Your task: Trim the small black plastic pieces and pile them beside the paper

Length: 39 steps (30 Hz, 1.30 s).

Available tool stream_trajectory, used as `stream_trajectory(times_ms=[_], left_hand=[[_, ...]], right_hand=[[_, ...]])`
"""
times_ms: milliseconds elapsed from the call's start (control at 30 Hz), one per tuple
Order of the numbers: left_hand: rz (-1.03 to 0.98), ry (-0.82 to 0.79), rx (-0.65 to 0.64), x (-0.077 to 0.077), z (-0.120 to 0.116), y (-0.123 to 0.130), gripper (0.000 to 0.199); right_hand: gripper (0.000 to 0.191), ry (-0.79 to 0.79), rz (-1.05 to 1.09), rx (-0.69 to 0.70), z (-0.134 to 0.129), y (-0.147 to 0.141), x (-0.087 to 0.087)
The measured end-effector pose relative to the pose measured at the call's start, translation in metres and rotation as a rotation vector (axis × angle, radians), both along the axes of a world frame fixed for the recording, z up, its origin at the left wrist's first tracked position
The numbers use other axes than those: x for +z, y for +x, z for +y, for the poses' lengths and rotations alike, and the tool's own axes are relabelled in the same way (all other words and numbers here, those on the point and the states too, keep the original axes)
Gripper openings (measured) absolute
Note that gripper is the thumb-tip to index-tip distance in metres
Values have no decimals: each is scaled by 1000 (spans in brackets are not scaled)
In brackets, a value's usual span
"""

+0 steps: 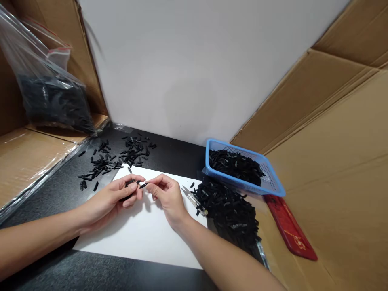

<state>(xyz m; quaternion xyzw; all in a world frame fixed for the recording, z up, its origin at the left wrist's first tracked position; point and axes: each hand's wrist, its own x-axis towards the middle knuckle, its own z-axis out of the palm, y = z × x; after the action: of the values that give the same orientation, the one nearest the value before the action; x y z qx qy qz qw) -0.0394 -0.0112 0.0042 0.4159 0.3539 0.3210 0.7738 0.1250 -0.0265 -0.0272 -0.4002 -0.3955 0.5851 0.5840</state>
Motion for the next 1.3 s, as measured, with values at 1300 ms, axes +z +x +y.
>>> stream_trajectory(times_ms=[1300], left_hand=[[200,243,-35,-1,1,-3,11]], right_hand=[[24,-48,19,-9,-5,-11,1]])
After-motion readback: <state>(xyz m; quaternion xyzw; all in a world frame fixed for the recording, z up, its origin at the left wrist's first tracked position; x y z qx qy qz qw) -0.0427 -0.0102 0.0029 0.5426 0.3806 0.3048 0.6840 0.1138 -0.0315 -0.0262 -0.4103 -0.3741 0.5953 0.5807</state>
